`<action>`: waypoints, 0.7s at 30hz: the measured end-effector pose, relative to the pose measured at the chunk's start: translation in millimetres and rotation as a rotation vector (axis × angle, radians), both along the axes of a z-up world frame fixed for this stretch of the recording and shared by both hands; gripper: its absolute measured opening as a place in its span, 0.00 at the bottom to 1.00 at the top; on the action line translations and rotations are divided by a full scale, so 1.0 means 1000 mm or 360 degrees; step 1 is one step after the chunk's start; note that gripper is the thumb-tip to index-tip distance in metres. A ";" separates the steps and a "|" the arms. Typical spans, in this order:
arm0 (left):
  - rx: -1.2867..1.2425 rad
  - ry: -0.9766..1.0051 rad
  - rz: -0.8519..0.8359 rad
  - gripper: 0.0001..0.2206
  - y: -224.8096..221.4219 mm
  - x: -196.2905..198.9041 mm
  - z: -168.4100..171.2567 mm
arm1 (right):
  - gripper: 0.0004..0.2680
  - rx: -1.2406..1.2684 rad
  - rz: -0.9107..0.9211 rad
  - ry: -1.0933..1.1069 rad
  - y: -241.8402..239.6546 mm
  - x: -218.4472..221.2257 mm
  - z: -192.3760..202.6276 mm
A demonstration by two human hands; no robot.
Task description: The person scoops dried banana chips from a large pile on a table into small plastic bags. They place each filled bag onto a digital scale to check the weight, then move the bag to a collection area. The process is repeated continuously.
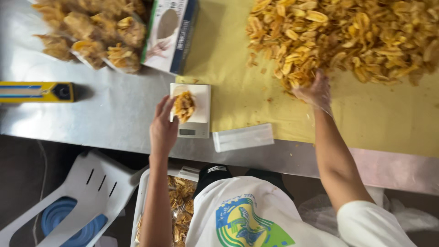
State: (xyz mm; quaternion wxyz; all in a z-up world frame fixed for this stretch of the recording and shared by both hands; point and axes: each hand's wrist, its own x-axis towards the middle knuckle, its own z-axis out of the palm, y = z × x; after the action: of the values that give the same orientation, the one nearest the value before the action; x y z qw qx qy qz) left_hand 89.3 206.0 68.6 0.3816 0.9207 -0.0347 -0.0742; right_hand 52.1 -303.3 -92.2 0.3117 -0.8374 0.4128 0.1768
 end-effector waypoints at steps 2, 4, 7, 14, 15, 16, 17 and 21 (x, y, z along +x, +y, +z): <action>0.0036 -0.0103 -0.0041 0.22 -0.003 -0.002 0.002 | 0.36 -0.0260 0.0180 0.0045 0.005 0.002 -0.008; 0.0020 -0.0037 0.0002 0.19 -0.003 -0.004 0.007 | 0.33 -0.0452 0.0298 0.0012 -0.002 -0.008 -0.024; -0.0035 -0.0057 0.0009 0.17 -0.006 -0.004 0.014 | 0.27 -0.0573 0.0363 -0.0145 -0.023 -0.027 -0.048; -0.0145 -0.0089 0.0109 0.16 0.003 -0.011 0.023 | 0.14 0.0123 -0.0323 -0.0392 -0.036 -0.049 -0.071; -0.0155 -0.0091 0.0136 0.16 0.009 -0.015 0.022 | 0.13 0.0264 -0.0468 -0.0427 -0.036 -0.051 -0.071; -0.0166 -0.0093 0.0162 0.16 0.015 -0.020 0.020 | 0.13 0.0509 -0.0646 -0.0618 -0.034 -0.056 -0.071; -0.0179 -0.0101 0.0186 0.16 0.022 -0.024 0.018 | 0.13 0.0757 -0.0825 -0.0812 -0.030 -0.060 -0.071; -0.0155 0.0007 0.0345 0.15 0.044 -0.044 0.006 | 0.12 0.0902 -0.1148 -0.1085 0.005 -0.069 -0.046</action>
State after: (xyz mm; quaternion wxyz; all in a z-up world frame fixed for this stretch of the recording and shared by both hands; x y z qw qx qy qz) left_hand 44.8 250.4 74.9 0.4317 0.8993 0.0622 -0.0328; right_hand -16.9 -298.8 -138.4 0.6802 -0.5370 0.4850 -0.1172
